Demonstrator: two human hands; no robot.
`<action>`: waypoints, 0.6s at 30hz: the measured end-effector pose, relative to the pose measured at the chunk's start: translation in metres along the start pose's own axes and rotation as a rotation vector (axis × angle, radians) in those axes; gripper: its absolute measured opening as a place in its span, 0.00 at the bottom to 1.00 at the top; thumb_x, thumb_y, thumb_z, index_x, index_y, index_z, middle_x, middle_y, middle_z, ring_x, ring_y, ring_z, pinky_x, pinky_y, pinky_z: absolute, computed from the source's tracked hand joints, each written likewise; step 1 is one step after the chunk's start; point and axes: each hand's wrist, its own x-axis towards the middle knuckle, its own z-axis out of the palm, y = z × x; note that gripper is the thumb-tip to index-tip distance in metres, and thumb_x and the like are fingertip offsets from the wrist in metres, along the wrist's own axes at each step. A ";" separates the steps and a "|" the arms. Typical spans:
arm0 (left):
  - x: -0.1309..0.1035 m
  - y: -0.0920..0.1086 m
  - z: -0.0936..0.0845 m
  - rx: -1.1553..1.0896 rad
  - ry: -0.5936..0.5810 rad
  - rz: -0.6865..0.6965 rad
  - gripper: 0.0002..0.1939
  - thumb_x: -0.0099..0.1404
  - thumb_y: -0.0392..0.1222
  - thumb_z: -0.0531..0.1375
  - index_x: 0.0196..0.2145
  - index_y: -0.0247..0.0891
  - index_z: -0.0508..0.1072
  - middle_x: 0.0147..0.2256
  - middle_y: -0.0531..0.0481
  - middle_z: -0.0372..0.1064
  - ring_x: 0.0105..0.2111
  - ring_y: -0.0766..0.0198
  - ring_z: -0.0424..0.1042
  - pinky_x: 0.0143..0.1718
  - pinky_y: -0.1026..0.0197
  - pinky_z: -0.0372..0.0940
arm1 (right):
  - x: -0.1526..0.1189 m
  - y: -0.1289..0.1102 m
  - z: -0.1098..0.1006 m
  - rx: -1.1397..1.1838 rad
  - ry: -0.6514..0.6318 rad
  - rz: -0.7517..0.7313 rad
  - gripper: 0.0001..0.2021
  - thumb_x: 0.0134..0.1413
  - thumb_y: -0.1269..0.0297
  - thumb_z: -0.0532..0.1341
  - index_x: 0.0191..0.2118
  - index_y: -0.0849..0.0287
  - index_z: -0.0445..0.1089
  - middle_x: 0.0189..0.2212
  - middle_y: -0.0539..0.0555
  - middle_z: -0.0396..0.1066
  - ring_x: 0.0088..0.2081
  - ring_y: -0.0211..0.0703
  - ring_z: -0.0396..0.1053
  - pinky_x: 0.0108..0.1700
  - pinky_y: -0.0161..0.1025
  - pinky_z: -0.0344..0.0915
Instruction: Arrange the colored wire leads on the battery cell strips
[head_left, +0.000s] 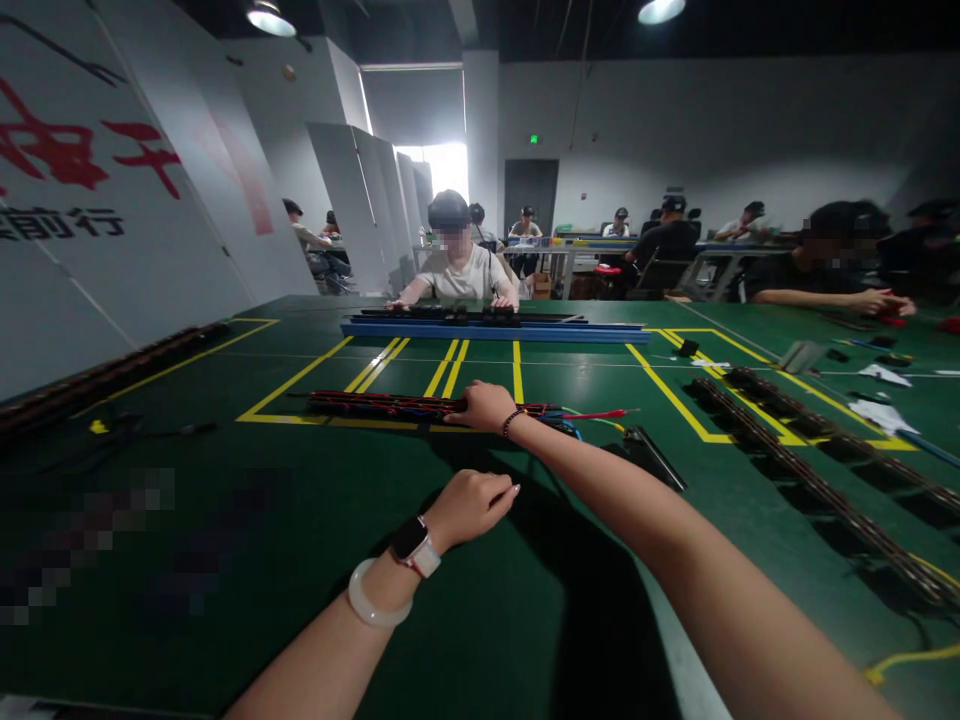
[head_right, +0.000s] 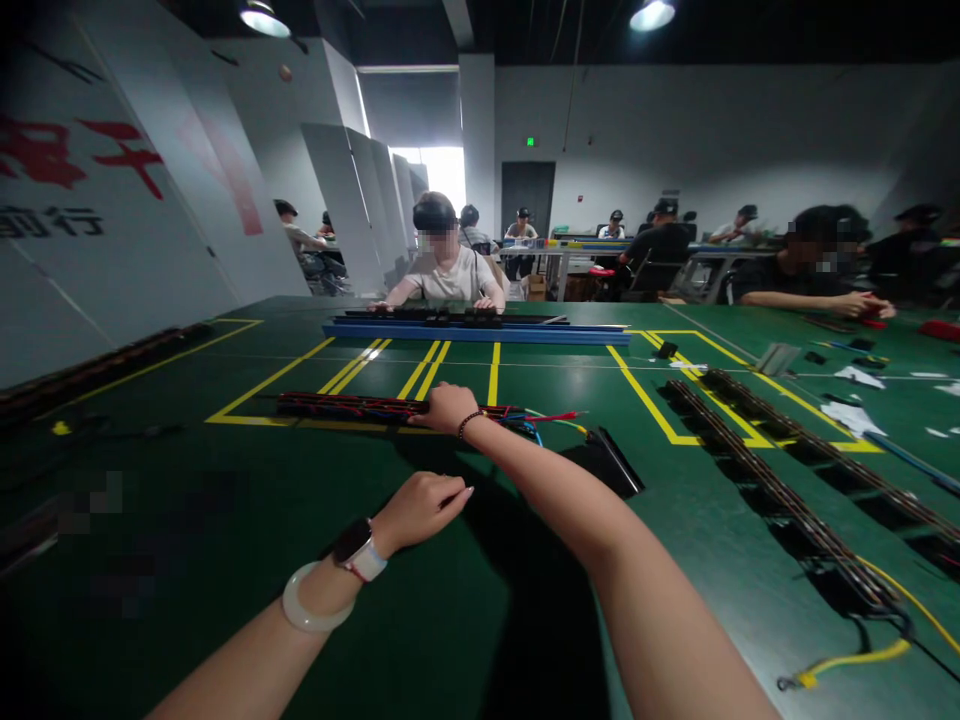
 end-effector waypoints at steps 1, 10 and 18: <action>0.000 0.001 0.000 -0.021 -0.004 0.012 0.18 0.67 0.44 0.44 0.24 0.38 0.65 0.22 0.51 0.64 0.25 0.66 0.64 0.28 0.63 0.52 | 0.003 -0.007 0.004 0.002 0.002 -0.010 0.35 0.47 0.33 0.46 0.39 0.63 0.70 0.41 0.61 0.67 0.42 0.50 0.65 0.40 0.40 0.59; -0.002 0.007 0.001 -0.100 -0.074 0.058 0.16 0.64 0.43 0.48 0.23 0.37 0.68 0.22 0.49 0.66 0.24 0.66 0.65 0.27 0.63 0.53 | 0.003 -0.040 0.032 0.025 -0.019 -0.037 0.33 0.49 0.36 0.49 0.40 0.65 0.70 0.42 0.64 0.68 0.45 0.53 0.62 0.44 0.43 0.57; -0.002 0.003 0.004 -0.116 -0.051 0.000 0.14 0.63 0.42 0.49 0.30 0.38 0.73 0.32 0.45 0.72 0.33 0.59 0.69 0.36 0.60 0.58 | -0.048 -0.040 -0.010 -0.059 0.031 -0.210 0.22 0.57 0.49 0.49 0.39 0.62 0.71 0.40 0.60 0.69 0.43 0.50 0.64 0.45 0.43 0.56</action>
